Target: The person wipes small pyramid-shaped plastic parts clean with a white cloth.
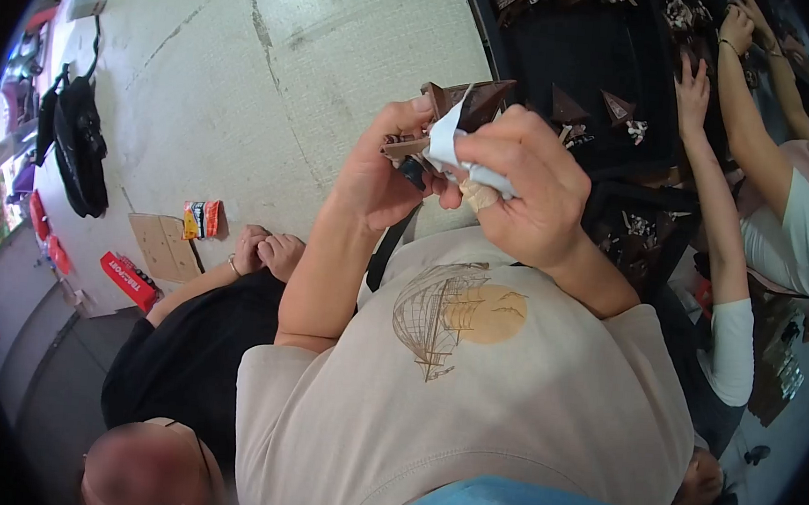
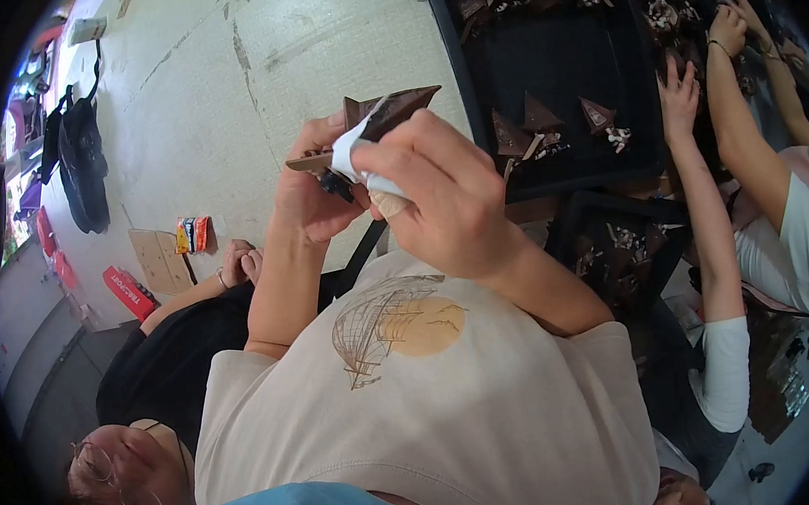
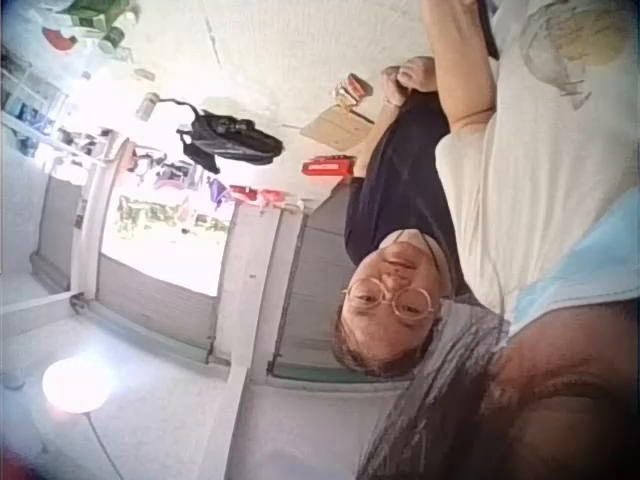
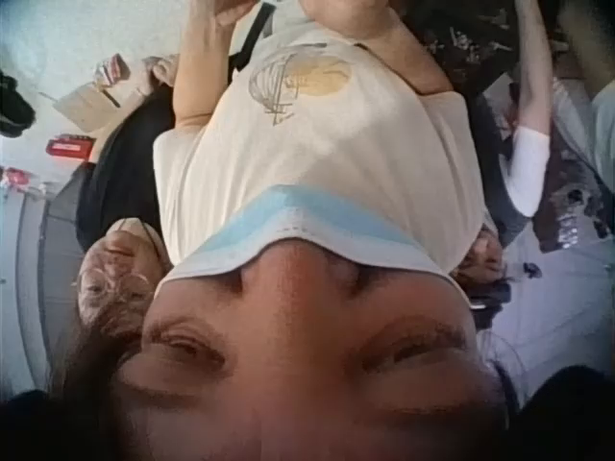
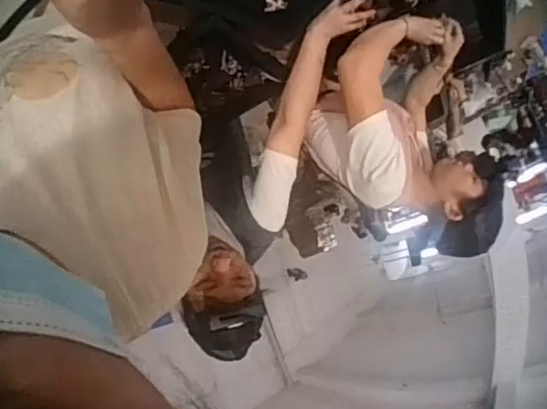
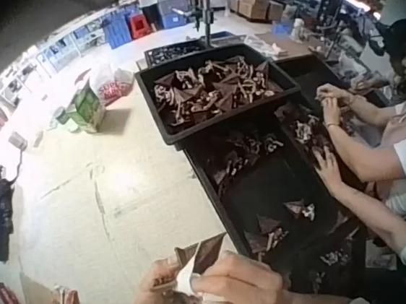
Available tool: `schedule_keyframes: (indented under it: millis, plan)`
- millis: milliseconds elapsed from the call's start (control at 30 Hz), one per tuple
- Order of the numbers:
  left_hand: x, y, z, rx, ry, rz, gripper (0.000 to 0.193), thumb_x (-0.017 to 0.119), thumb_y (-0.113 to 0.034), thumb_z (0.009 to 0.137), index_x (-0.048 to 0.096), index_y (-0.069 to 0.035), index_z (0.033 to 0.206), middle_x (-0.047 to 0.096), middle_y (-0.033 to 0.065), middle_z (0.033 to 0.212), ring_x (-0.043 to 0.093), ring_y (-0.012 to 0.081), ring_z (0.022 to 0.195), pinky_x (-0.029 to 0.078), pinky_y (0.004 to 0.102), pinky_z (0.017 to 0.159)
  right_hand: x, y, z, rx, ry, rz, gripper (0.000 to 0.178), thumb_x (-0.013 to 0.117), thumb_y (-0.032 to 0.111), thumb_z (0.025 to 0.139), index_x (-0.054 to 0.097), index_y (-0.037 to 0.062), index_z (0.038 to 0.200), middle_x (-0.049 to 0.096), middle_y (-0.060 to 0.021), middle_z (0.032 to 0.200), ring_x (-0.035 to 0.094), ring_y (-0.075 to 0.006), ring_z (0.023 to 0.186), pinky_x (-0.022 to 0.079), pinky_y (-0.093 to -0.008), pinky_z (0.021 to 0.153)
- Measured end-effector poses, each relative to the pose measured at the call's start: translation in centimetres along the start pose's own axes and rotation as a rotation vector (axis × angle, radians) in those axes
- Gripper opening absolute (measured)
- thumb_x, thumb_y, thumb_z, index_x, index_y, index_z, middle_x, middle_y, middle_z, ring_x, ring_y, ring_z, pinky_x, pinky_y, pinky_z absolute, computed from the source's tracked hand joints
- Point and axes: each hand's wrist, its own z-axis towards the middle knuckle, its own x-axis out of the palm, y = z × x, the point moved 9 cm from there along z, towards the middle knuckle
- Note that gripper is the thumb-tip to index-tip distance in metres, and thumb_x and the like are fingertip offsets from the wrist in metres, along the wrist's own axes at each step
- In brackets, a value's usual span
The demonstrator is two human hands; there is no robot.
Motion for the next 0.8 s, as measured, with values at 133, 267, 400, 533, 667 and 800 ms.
schedule_keyframes:
  millis: [133, 267, 400, 533, 667, 800]
  plan:
    - [0.1, 0.6, -0.5, -0.017, 0.014, -0.06, 0.05, 0.056, -0.05, 0.09, 0.061, -0.001, 0.1, 0.065, 0.011, 0.079, 0.063, 0.0218, 0.062, 0.051, 0.0336, 0.046, -0.2, 0.3, 0.3, 0.02, 0.067, 0.027, 0.031, 0.07, -0.01, 0.062, 0.065, 0.0009, 0.091, 0.056, -0.0074, 0.077, 0.057, -0.0216, 0.065, 0.048, -0.0298, 0.054]
    - [1.2, 0.5, 0.0, -0.068, 0.238, -0.015, 0.046, 0.055, -0.047, 0.09, 0.06, -0.003, 0.103, 0.067, 0.0116, 0.084, 0.064, 0.0206, 0.065, 0.051, 0.031, 0.048, -0.1, 0.4, 1.1, -0.012, 0.081, 0.006, 0.031, 0.07, -0.01, 0.062, 0.065, 0.0005, 0.09, 0.058, -0.0078, 0.078, 0.06, -0.0227, 0.067, 0.049, -0.0304, 0.056]
    - [1.1, 0.1, -0.5, 0.001, 0.002, -0.183, 0.046, 0.05, -0.046, 0.091, 0.062, -0.004, 0.103, 0.066, 0.0117, 0.084, 0.059, 0.0176, 0.062, 0.042, 0.025, 0.048, -0.4, -0.2, -1.2, 0.053, 0.066, -0.044, 0.029, 0.07, -0.01, 0.062, 0.065, 0.0004, 0.089, 0.057, -0.0085, 0.078, 0.059, -0.0234, 0.066, 0.049, -0.0309, 0.056]
    - [1.5, 1.1, -0.8, 0.027, 0.219, -0.261, 0.046, 0.048, -0.045, 0.093, 0.062, -0.004, 0.108, 0.066, 0.0113, 0.089, 0.06, 0.0186, 0.069, 0.046, 0.0303, 0.059, -0.5, 0.3, 0.1, 0.051, 0.056, -0.053, 0.027, 0.069, -0.01, 0.063, 0.064, 0.0004, 0.087, 0.057, -0.0092, 0.078, 0.059, -0.0239, 0.066, 0.049, -0.0315, 0.057]
    - [1.4, 0.7, -1.0, 0.095, 0.365, -0.34, 0.043, 0.045, -0.039, 0.097, 0.058, -0.004, 0.117, 0.067, 0.012, 0.102, 0.065, 0.0214, 0.091, 0.052, 0.0376, 0.082, 0.3, 0.9, 1.4, 0.003, 0.035, -0.041, 0.026, 0.068, -0.01, 0.063, 0.064, 0.0007, 0.086, 0.058, -0.0091, 0.078, 0.059, -0.0244, 0.066, 0.049, -0.0317, 0.057]
    - [0.9, -0.7, -1.5, 0.176, 0.014, -0.118, 0.053, 0.047, -0.051, 0.092, 0.06, -0.002, 0.105, 0.063, 0.0101, 0.081, 0.054, 0.0158, 0.062, 0.038, 0.0273, 0.051, -0.3, -1.5, -1.1, 0.164, 0.081, -0.089, 0.023, 0.07, -0.008, 0.066, 0.064, 0.0004, 0.087, 0.058, -0.0097, 0.078, 0.06, -0.0229, 0.068, 0.049, -0.0301, 0.058]
